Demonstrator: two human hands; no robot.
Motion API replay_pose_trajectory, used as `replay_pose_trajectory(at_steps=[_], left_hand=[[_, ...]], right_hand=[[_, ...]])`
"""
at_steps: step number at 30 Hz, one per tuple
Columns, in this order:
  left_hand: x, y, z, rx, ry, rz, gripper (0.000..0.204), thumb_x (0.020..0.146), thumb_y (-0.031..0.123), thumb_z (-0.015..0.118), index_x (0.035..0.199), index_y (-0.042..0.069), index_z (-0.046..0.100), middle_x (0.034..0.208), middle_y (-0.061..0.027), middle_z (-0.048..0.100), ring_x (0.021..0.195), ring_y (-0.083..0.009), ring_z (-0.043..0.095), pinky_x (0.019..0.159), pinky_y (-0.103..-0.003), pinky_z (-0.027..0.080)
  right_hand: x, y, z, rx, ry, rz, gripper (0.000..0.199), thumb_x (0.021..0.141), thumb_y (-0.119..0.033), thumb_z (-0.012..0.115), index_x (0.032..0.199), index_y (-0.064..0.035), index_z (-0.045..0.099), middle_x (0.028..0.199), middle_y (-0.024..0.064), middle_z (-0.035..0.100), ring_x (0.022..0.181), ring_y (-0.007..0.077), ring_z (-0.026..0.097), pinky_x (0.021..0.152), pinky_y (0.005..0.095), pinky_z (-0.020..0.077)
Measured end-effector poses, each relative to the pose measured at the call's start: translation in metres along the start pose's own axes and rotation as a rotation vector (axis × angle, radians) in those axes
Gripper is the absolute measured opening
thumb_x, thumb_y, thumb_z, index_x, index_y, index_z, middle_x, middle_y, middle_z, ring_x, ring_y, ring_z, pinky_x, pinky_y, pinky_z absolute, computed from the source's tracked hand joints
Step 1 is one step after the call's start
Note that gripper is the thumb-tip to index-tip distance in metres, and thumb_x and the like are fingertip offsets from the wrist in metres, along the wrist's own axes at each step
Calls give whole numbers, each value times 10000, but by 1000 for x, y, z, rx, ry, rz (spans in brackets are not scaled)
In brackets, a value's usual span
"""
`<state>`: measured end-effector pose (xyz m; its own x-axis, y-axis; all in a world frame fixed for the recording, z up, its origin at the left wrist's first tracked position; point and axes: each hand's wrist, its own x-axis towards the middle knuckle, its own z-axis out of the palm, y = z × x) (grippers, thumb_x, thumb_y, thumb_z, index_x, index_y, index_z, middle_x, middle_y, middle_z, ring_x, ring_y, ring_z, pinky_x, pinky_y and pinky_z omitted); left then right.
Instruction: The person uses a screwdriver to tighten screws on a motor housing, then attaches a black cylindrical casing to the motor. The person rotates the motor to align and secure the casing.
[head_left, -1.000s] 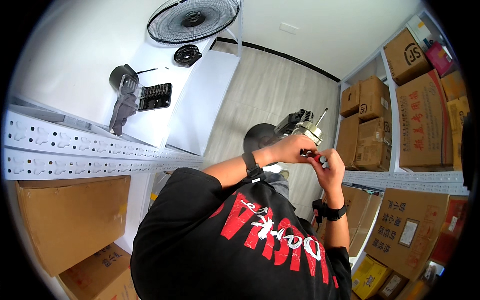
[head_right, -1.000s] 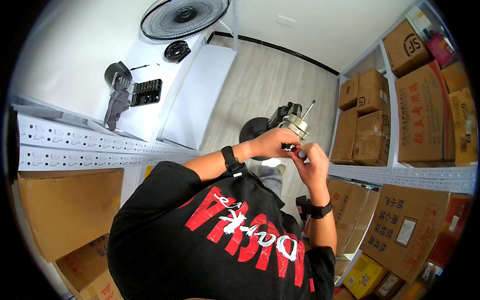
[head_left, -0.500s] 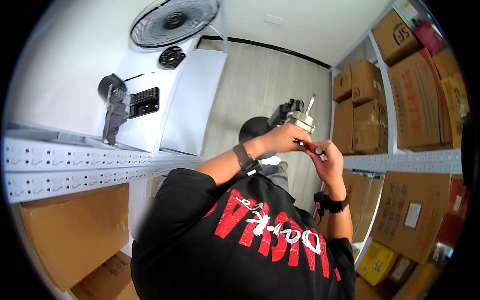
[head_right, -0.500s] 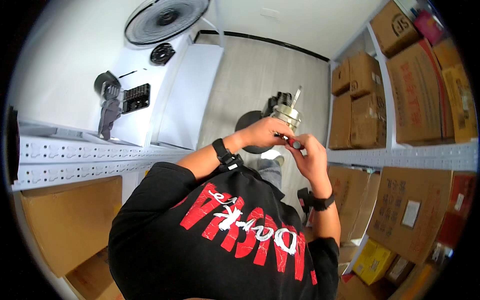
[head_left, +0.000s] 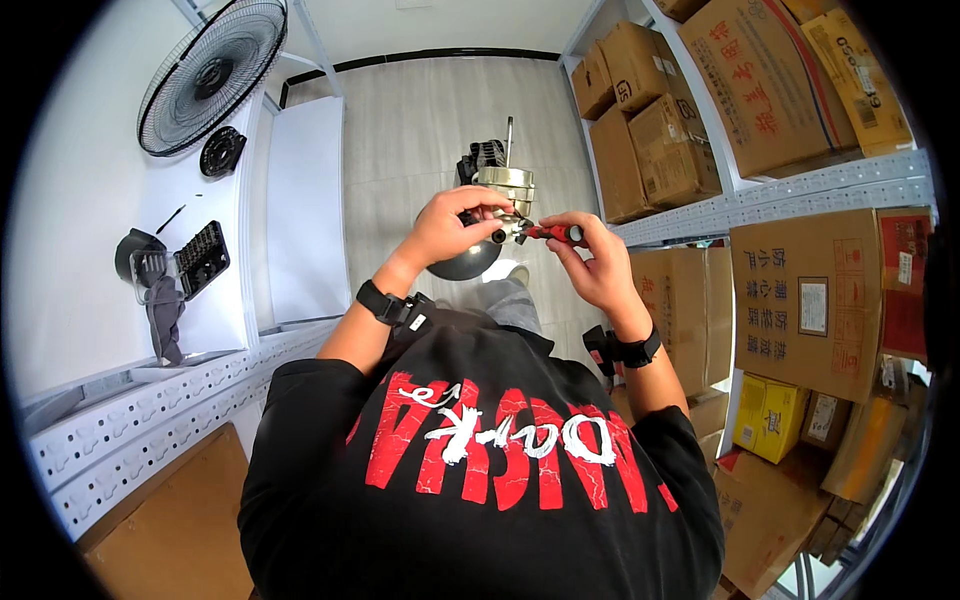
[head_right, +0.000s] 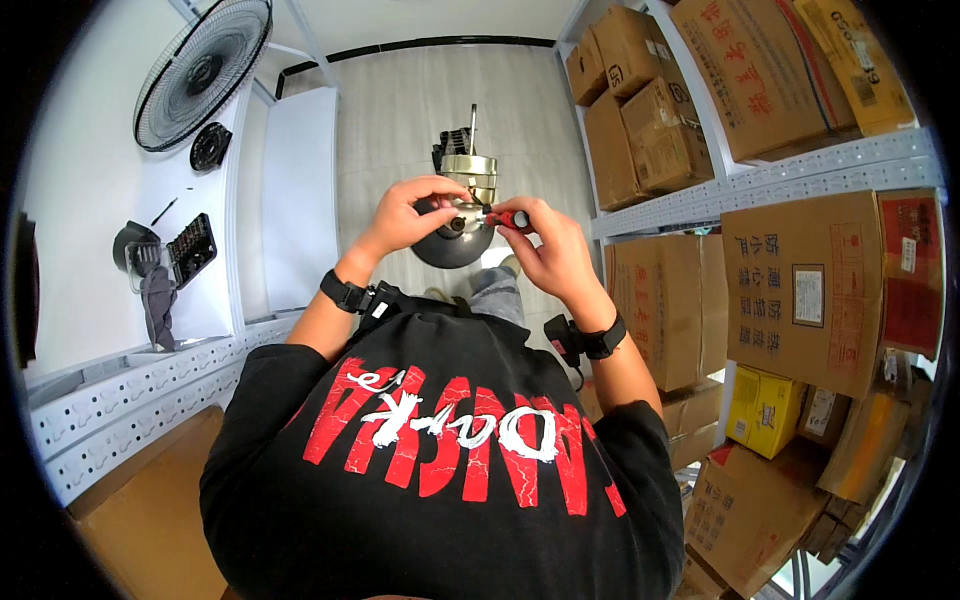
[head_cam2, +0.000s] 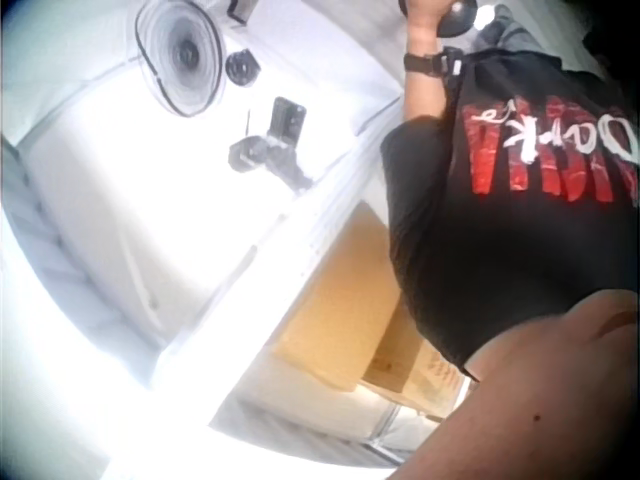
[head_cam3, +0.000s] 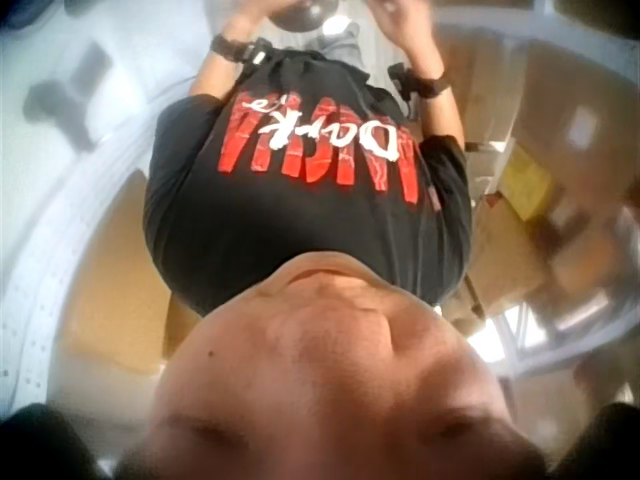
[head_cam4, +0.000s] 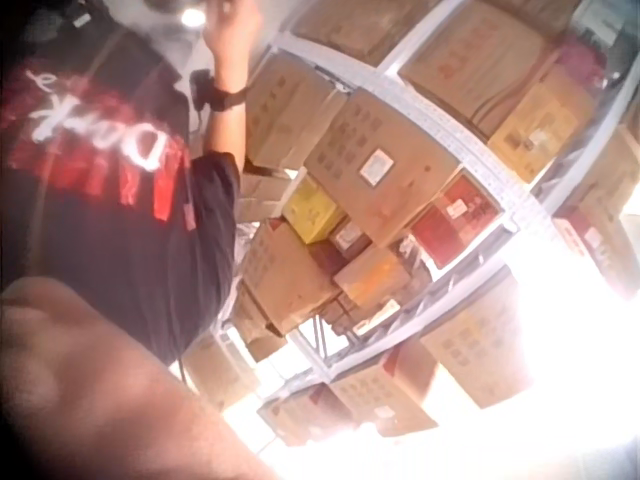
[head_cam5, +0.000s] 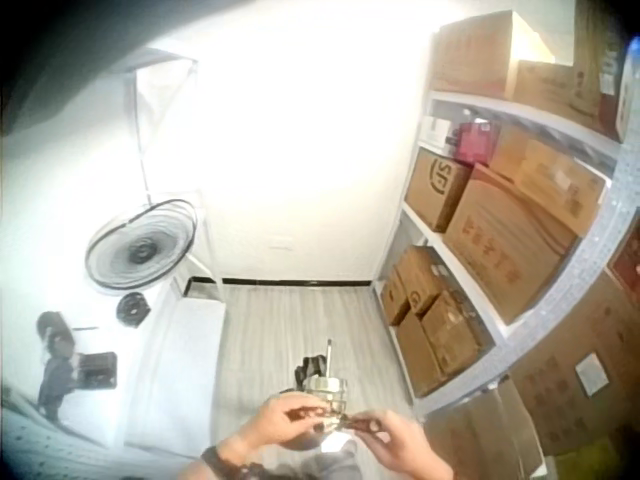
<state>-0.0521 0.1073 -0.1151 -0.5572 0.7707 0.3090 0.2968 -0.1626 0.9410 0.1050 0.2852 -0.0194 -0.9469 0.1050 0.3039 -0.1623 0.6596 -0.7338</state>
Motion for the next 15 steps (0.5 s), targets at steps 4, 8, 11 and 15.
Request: replay_pose_trajectory(at_steps=[4, 8, 11, 15], left_hand=[[3, 6, 0, 23, -22, 9, 250, 816, 25, 700, 1062, 61, 722, 960, -35, 710, 783, -110, 635, 713, -251, 504], [4, 4, 6, 66, -53, 14, 232, 826, 38, 684, 1055, 53, 723, 950, -52, 708, 782, -139, 643, 715, -270, 513], [5, 5, 10, 93, -60, 20, 221, 839, 43, 672, 1055, 46, 721, 946, -50, 709, 796, -140, 646, 722, -278, 514], [7, 9, 14, 103, -74, 28, 194, 848, 50, 660, 1029, 50, 729, 947, -57, 713, 825, -165, 650, 739, -292, 518]], right_hand=[[-9, 2, 5, 93, 63, 14, 238, 865, 23, 681, 1091, -21, 623, 984, 110, 717, 883, 216, 700, 755, 309, 565], [-11, 4, 5, 7, 49, -24, 242, 872, 18, 676, 1101, -26, 615, 1002, 108, 717, 893, 228, 699, 765, 314, 560], [-14, 9, 6, 21, 62, -9, 239, 873, 13, 677, 1100, -30, 617, 1011, 104, 716, 895, 232, 698, 761, 317, 556], [-16, 11, 8, 18, 58, -32, 245, 867, 13, 680, 1100, -33, 618, 1009, 104, 713, 887, 237, 698, 744, 322, 555]])
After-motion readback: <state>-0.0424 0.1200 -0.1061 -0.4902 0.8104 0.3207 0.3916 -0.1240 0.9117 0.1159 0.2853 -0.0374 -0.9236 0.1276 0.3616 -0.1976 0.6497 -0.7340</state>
